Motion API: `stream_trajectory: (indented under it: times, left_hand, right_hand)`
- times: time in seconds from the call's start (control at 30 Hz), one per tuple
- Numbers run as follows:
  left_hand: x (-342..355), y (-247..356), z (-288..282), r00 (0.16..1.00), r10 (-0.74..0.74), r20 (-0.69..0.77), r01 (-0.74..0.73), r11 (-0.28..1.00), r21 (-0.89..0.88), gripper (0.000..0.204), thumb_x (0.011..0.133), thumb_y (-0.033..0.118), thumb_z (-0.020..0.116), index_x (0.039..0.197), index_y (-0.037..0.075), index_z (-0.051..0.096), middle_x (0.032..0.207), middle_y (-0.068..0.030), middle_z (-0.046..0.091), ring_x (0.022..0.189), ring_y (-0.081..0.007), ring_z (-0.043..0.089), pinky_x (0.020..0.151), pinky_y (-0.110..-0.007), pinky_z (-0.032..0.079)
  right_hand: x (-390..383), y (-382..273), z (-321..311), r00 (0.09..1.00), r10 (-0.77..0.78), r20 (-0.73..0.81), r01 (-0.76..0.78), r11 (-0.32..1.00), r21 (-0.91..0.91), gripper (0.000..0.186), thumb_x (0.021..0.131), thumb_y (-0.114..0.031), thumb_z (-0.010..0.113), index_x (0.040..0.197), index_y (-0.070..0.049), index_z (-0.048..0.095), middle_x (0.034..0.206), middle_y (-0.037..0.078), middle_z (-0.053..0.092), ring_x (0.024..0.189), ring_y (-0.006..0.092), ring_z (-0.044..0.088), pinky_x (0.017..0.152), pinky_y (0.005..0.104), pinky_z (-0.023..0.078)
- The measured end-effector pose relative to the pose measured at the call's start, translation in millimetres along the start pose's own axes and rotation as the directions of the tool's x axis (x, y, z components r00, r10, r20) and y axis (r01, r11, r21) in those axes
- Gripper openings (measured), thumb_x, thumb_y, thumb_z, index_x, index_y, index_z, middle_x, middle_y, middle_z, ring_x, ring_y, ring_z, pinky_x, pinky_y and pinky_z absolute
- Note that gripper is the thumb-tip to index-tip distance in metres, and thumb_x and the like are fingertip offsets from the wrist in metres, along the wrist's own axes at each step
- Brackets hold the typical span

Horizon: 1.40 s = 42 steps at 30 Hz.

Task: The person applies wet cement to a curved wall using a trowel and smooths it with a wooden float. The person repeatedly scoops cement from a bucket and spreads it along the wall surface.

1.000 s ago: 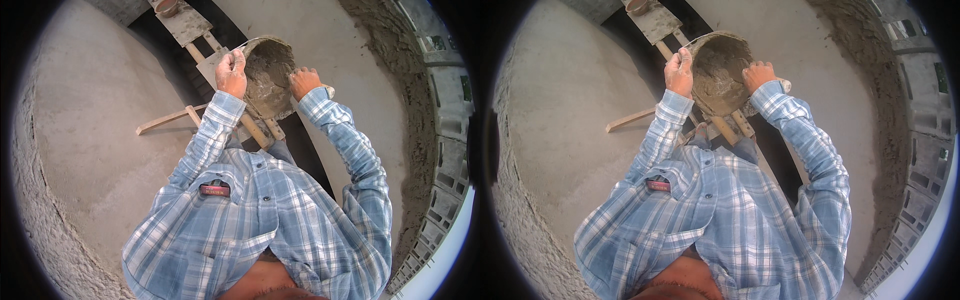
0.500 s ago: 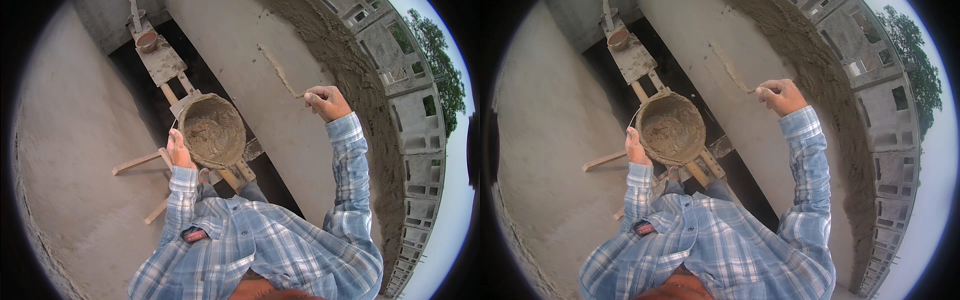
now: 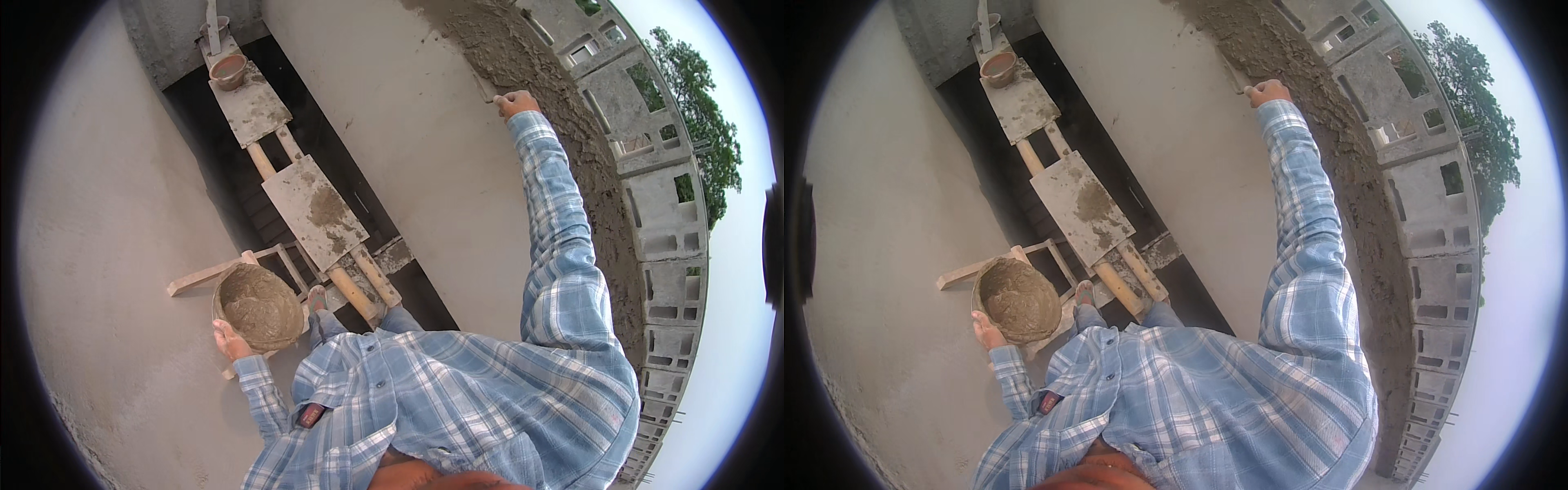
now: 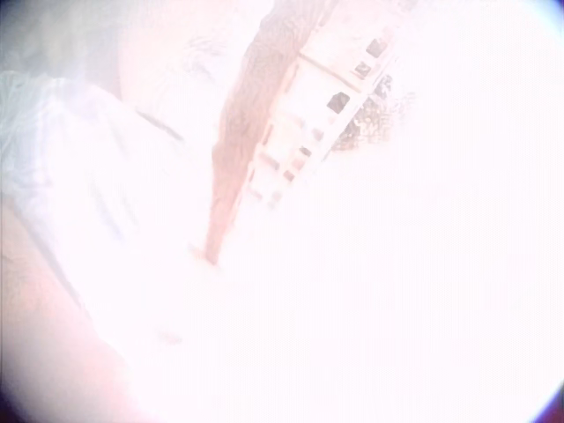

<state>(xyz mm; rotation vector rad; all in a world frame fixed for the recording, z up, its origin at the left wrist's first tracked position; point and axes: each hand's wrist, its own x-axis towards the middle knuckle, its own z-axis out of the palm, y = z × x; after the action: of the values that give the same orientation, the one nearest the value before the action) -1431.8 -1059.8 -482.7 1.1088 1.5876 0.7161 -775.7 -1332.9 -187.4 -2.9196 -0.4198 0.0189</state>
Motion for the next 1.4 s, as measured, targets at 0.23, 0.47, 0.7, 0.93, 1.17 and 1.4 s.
stream_trajectory:
  times: [0.23, 0.47, 0.7, 0.93, 1.17, 1.4]
  left_hand:
    - [19.4, -41.3, -49.0, 0.991, -0.002, -0.133, 0.032, 0.973, 0.227, 0.084, 0.099, 0.064, 0.041, 0.137, -0.009, 0.050, 0.136, -0.0287, 0.055, 0.124, -0.0398, 0.054, 0.107, -0.044, 0.041]
    - [28.2, -39.4, -33.7, 0.996, -0.027, -0.083, 0.043, 0.979, 0.201, 0.090, 0.097, 0.069, 0.036, 0.142, -0.009, 0.046, 0.142, -0.0302, 0.050, 0.128, -0.0410, 0.051, 0.110, -0.044, 0.039]
    - [-10.8, 21.0, 18.7, 0.995, -0.041, 0.089, 0.050, 0.994, -0.102, 0.090, 0.097, 0.070, 0.037, 0.142, -0.008, 0.045, 0.142, -0.0282, 0.049, 0.127, -0.0382, 0.051, 0.109, -0.044, 0.041]
    - [4.8, 18.5, 35.8, 0.974, 0.022, 0.226, 0.005, 0.993, -0.119, 0.084, 0.099, 0.064, 0.040, 0.144, -0.007, 0.042, 0.146, -0.0244, 0.047, 0.129, -0.0347, 0.051, 0.109, -0.042, 0.041]
    - [-21.3, 27.4, 32.8, 0.970, -0.038, 0.240, 0.080, 0.982, -0.171, 0.085, 0.100, 0.063, 0.039, 0.143, -0.010, 0.043, 0.144, -0.0255, 0.049, 0.128, -0.0360, 0.051, 0.108, -0.042, 0.042]
    - [4.0, -2.0, 21.3, 0.993, 0.034, 0.109, -0.070, 0.936, 0.345, 0.091, 0.097, 0.070, 0.034, 0.137, -0.011, 0.050, 0.138, -0.0317, 0.053, 0.126, -0.0437, 0.052, 0.108, -0.045, 0.040]
  right_hand:
    - [-92.8, 47.2, -82.6, 0.968, 0.136, -0.212, -0.074, 0.958, 0.278, 0.042, 0.091, -0.039, 0.066, 0.108, -0.001, 0.074, 0.081, 0.006, 0.070, 0.067, 0.0162, 0.063, 0.068, 0.0337, 0.052]
    - [-168.7, 84.1, -121.4, 0.925, 0.134, -0.356, -0.064, 0.977, 0.204, 0.039, 0.088, -0.036, 0.067, 0.107, -0.003, 0.075, 0.087, 0.012, 0.074, 0.077, 0.0240, 0.070, 0.075, 0.0370, 0.054]
    - [-256.2, 57.2, -165.4, 0.855, -0.123, -0.504, -0.007, 0.968, -0.249, 0.037, 0.086, -0.035, 0.070, 0.105, -0.004, 0.075, 0.095, 0.018, 0.074, 0.089, 0.0329, 0.071, 0.081, 0.0397, 0.054]
    - [-245.7, 50.3, -130.7, 0.981, -0.149, 0.124, 0.067, 0.862, 0.502, 0.040, 0.089, -0.035, 0.068, 0.100, 0.003, 0.073, 0.076, 0.004, 0.066, 0.065, 0.0138, 0.059, 0.064, 0.0302, 0.049]
    - [-193.1, 98.0, -110.5, 0.980, 0.028, -0.195, 0.030, 0.958, 0.286, 0.037, 0.091, -0.033, 0.064, 0.107, -0.001, 0.074, 0.076, 0.011, 0.069, 0.063, 0.0182, 0.062, 0.064, 0.0325, 0.051]
    - [-146.4, 120.4, -43.7, 0.987, 0.064, -0.144, -0.043, 0.989, 0.143, 0.036, 0.088, -0.037, 0.068, 0.103, -0.006, 0.076, 0.103, 0.021, 0.071, 0.102, 0.0341, 0.067, 0.095, 0.0434, 0.050]
